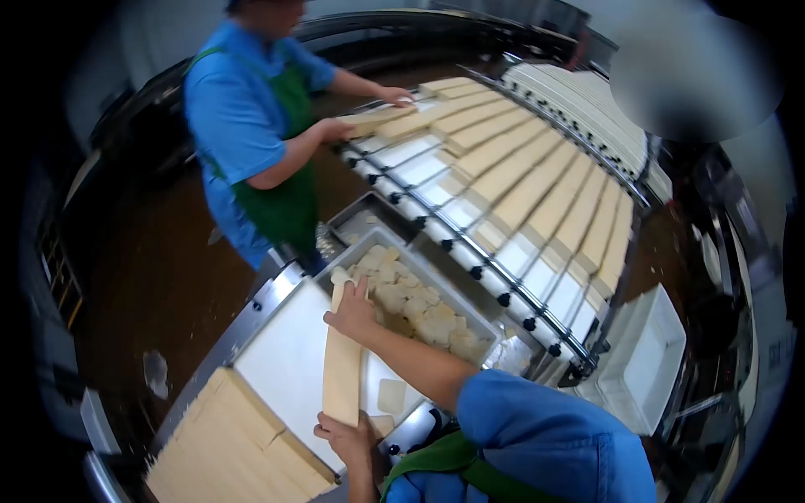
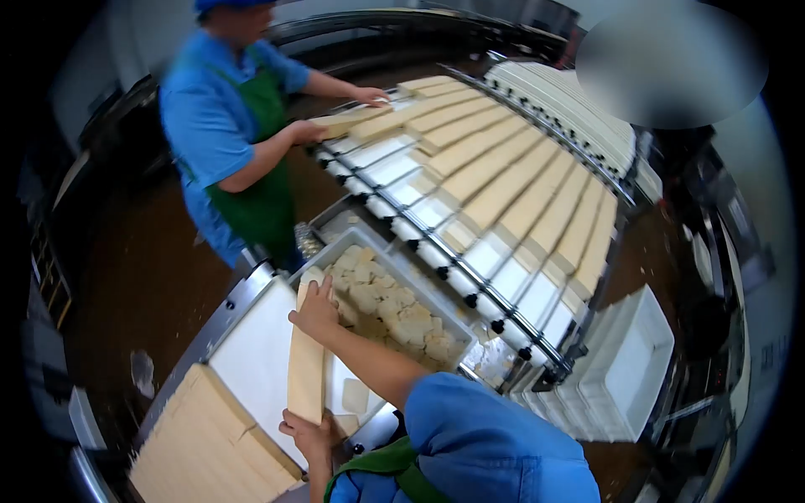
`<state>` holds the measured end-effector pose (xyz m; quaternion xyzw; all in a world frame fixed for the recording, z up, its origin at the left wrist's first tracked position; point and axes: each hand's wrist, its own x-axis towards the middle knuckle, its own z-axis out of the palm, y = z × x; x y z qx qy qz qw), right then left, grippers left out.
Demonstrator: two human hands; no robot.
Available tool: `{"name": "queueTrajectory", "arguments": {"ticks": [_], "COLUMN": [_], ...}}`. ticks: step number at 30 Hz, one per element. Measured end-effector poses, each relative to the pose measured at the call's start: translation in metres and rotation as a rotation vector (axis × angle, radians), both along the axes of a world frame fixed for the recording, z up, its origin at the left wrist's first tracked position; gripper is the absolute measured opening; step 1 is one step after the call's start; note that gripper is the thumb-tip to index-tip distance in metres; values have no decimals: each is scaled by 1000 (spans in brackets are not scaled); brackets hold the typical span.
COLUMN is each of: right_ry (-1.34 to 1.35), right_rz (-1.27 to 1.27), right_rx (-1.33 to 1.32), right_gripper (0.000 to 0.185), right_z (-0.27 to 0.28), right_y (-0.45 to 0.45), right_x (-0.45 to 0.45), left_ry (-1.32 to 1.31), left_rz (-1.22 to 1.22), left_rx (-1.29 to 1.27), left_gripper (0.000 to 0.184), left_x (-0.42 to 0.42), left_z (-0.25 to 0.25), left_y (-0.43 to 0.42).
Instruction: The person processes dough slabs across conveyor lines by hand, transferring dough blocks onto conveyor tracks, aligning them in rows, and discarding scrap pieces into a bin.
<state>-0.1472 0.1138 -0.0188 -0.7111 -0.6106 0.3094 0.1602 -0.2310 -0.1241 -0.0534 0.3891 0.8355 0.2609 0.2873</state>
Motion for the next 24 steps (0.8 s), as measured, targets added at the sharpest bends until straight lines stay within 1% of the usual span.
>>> {"name": "queueTrajectory", "arguments": {"ticks": [1,2,3,4,5,6,7,8,9,10,12,13,14,16,17,19,20,22,23,24], "right_ry": [70,76,159,238,255,230,202,81,151,99,50,57,-46,-141,-129,-305,-295,-284,-274,-282], "right_rz": [-101,-147,-219,-290,-367,-426,-477,-503,-624,-693,-787,-790,-735,-667,-668,-429,-430,-389,-390,-414], "right_rx": [-11,-7,76,160,241,316,390,503,461,397,248,210,157,-93,-94,-280,-281,-304,-302,-244], "right_gripper": [83,83,82,82,78,77,75,73,73,72,75,76,75,67,67,61,61,57,57,56], "right_z": [8,17,24,31,49,55,61,38,50,55,66,58,51,54,59,68,64,55,48,41], "right_y": [-1,-3,-10,-19,-31,-42,-53,-57,-73,-88,-113,-121,-129,-133,-131,-127,-123,-113,-114,-116], "right_x": [25,53,84,116,149,187,224,271,305,342,402,428,450,475,482,496,501,509,513,514], "left_ry": [105,203,63,61,74,80,-9,-12,26,65,-52,-4,5,-173,-162,-266,-257,-348,-338,-344], "left_rz": [-34,-68,-53,-101,-205,-305,-393,-421,-587,-748,-960,-1018,-1024,-1190,-1195,-1261,-1265,-1184,-1189,-1163], "left_rx": [119,242,265,263,351,438,440,437,488,540,499,459,456,451,446,421,416,312,310,288], "left_gripper": [66,62,65,65,68,71,76,76,76,76,77,81,81,78,78,78,78,78,78,77], "left_x": [9,18,35,47,60,74,95,115,133,151,184,198,208,220,226,235,240,249,253,256], "left_z": [-1,-1,22,24,25,28,47,55,62,69,95,98,101,106,109,116,120,129,131,132], "left_y": [8,15,23,31,36,42,50,52,52,52,48,41,35,25,22,15,12,11,11,11]}}
